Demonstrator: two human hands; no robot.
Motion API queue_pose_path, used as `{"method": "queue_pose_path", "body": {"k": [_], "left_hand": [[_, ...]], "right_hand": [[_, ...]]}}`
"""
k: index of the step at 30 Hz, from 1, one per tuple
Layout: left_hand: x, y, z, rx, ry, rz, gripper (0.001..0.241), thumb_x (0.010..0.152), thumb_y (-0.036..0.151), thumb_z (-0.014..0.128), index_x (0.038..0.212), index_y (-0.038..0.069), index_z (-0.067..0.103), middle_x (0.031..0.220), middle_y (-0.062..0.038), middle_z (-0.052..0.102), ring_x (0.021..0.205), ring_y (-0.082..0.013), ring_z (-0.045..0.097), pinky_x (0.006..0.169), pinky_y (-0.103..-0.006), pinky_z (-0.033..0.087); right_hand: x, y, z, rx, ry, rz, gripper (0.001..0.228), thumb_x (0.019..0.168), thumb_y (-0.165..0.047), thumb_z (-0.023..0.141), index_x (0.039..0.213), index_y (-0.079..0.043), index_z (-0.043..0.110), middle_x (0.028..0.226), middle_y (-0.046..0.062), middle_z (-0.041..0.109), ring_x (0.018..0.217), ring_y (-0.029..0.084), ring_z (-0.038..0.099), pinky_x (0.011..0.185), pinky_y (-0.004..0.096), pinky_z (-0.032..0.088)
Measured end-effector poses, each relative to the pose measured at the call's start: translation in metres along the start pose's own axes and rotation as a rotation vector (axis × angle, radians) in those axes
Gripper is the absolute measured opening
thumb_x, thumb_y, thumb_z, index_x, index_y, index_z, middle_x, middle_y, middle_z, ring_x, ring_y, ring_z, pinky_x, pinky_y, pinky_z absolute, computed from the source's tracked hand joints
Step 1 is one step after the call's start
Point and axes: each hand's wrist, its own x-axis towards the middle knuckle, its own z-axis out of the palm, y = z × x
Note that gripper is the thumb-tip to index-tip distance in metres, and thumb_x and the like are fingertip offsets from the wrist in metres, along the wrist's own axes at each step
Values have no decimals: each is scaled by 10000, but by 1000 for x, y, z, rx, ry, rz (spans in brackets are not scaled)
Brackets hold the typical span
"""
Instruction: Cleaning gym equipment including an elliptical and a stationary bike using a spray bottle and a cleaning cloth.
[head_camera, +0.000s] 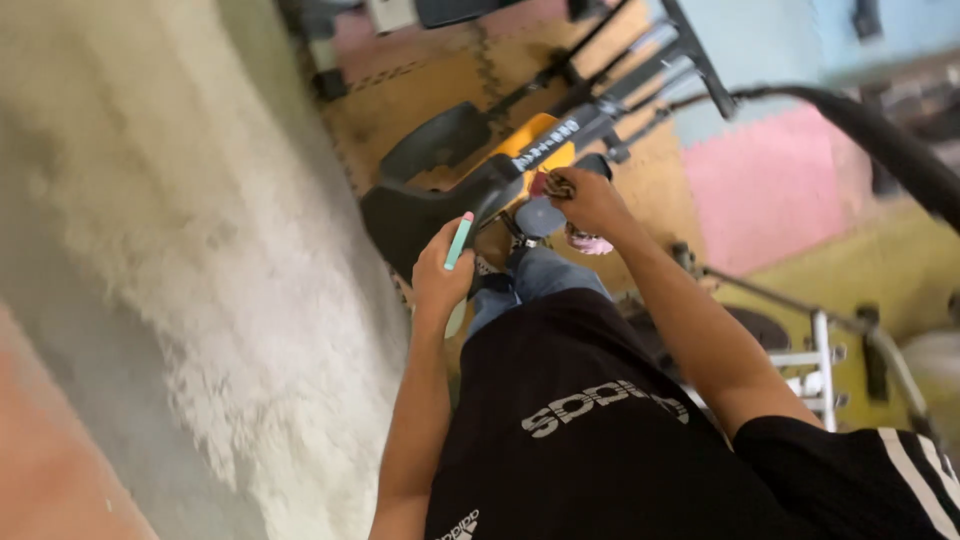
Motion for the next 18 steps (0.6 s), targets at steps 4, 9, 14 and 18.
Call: {"method": "queue_pose_path", "body": {"k": [4,9,14,18], "left_hand": [[18,34,23,48,-191,-47,376,872,262,629,1215,131,712,1012,-191,741,982,-402,703,863,-447,554],[30,80,69,82,-325,124,397,892,328,635,1255,189,720,1010,-185,738,967,-418,680,810,-471,539],[38,89,120,87,-439,365,338,949,338,636,1218,146,709,929,-205,723,911,-423,688,768,-502,532],[36,126,146,205,-502,335,330,969,378,603,1192,164,716,864,-184,729,885,-412,688,746,-513,517]], "right_hand": [[-22,49,-3,45,155,63,501,822,-229,773,1306,-139,680,1182,196,718,1089,385,679,924,468,536],[-62,66,-32,95,270,142,512,804,-200,763,1303,-117,678,1186,204,715,1103,387,672,926,468,528],[-85,101,-57,188,372,183,515,815,-207,748,1316,-117,674,1166,187,727,1057,371,689,880,456,540],[-100,106,-89,272,369,248,481,863,-241,745,1323,-125,660,1111,164,746,952,293,737,828,423,561]]}}
